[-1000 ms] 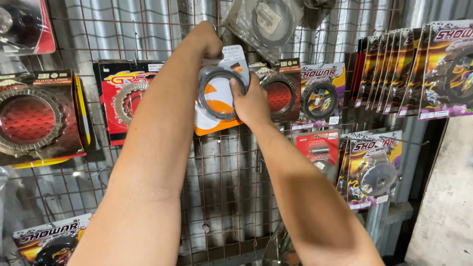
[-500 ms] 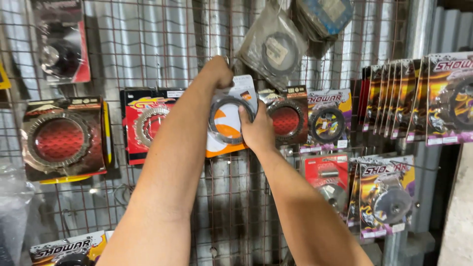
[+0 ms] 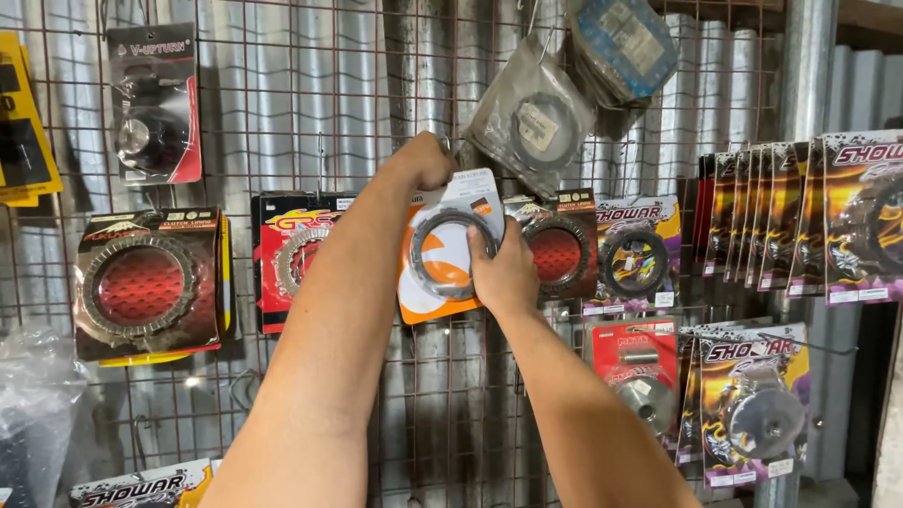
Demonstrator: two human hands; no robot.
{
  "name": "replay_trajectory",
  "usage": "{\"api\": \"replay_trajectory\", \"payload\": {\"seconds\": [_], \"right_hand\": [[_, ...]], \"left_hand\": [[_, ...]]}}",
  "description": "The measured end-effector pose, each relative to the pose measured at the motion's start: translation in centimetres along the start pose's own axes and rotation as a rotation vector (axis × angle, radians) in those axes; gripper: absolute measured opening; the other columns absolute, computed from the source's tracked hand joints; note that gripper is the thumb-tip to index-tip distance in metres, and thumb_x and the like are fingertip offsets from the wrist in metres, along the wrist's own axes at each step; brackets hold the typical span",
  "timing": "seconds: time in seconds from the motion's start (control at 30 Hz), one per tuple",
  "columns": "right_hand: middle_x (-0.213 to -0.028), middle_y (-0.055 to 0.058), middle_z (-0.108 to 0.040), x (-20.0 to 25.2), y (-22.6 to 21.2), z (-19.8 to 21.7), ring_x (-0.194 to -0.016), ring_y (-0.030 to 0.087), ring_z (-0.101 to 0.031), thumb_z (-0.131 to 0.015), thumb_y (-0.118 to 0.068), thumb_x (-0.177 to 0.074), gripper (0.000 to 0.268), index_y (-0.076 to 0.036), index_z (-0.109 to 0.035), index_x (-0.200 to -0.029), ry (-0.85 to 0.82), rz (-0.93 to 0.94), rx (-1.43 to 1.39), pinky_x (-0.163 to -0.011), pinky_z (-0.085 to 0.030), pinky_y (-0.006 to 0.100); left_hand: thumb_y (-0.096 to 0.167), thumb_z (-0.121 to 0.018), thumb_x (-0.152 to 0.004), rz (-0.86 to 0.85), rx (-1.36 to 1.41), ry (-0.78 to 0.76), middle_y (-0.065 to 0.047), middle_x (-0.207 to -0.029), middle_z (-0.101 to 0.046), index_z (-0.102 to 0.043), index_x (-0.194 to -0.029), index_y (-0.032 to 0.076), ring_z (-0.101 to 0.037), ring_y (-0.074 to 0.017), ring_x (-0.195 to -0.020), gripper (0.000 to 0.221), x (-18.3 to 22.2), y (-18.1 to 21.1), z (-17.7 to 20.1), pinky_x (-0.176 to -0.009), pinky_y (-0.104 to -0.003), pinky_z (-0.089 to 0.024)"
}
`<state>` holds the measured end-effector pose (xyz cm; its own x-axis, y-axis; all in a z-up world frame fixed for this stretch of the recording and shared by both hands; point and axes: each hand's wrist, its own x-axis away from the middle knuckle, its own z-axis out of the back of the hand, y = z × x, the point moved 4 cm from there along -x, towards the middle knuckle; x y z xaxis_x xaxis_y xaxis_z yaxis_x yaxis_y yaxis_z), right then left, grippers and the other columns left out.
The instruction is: Cleaning and organizing various motorcycle parts and packages into bins and onto a wall-mounted display rack.
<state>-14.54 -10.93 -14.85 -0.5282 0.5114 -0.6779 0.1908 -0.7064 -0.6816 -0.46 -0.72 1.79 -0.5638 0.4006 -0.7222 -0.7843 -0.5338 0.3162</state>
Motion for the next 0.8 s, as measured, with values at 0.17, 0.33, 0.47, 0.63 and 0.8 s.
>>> {"api": "replay_trajectory", "payload": {"seconds": [0.17, 0.33, 0.47, 0.63, 0.8], "right_hand": [[-0.143, 0.019, -0.058, 0.2, 1.4, 0.0, -0.131, 0.042, -0.057, -0.050, -0.062, -0.097, 0.068, -0.020, -0.043, -0.151, 0.018, -0.067, -0.023, -0.109, -0.048, 0.055], [-0.143, 0.017, -0.058, -0.2, 1.6, 0.0, -0.131, 0.043, -0.058, -0.050, -0.062, -0.097, 0.068, -0.021, -0.044, -0.151, 0.023, -0.090, -0.027, -0.108, -0.048, 0.055], [-0.143, 0.018, -0.059, 0.2, 1.6, 0.2, -0.131, 0.043, -0.058, -0.049, -0.060, -0.098, 0.068, -0.020, -0.043, -0.152, 0.025, -0.113, -0.044, -0.109, -0.047, 0.055], [-0.142, 0.020, -0.059, 0.4, 1.6, 0.8, -0.130, 0.044, -0.058, -0.050, -0.060, -0.098, 0.068, -0.018, -0.044, -0.151, 0.043, -0.104, -0.060, -0.108, -0.048, 0.056], [-0.139, 0.020, -0.061, 0.0, 1.1, 1.8, -0.131, 0.043, -0.058, -0.051, -0.059, -0.098, 0.067, -0.017, -0.046, -0.149, 0.039, -0.092, -0.067, -0.109, -0.047, 0.054]], "left_hand": [[0.012, -0.057, -0.084, 0.001, -0.091, -0.025, -0.026, -0.105, -0.074, -0.077, -0.100, -0.001, -0.069, -0.0427, -0.113, 0.029, 0.7, 0.5, 0.2, -0.095, -0.051, -0.056], [0.008, -0.057, -0.080, -0.040, -0.071, -0.030, -0.023, -0.102, -0.075, -0.080, -0.098, 0.006, -0.070, -0.0426, -0.109, 0.029, 0.2, 0.5, -0.6, -0.093, -0.048, -0.056], [0.004, -0.054, -0.076, -0.089, -0.018, -0.058, -0.018, -0.097, -0.078, -0.083, -0.091, 0.016, -0.071, -0.0411, -0.105, 0.035, -1.3, -0.3, -2.3, -0.094, -0.045, -0.056], [0.004, -0.055, -0.074, -0.082, -0.051, -0.057, -0.016, -0.097, -0.078, -0.083, -0.093, 0.018, -0.071, -0.0409, -0.104, 0.036, -1.2, 0.2, -2.1, -0.092, -0.045, -0.055], [0.007, -0.054, -0.076, -0.063, -0.077, -0.029, -0.019, -0.098, -0.077, -0.082, -0.094, 0.012, -0.072, -0.0408, -0.103, 0.033, -0.3, 1.4, -1.3, -0.092, -0.046, -0.056]]}}
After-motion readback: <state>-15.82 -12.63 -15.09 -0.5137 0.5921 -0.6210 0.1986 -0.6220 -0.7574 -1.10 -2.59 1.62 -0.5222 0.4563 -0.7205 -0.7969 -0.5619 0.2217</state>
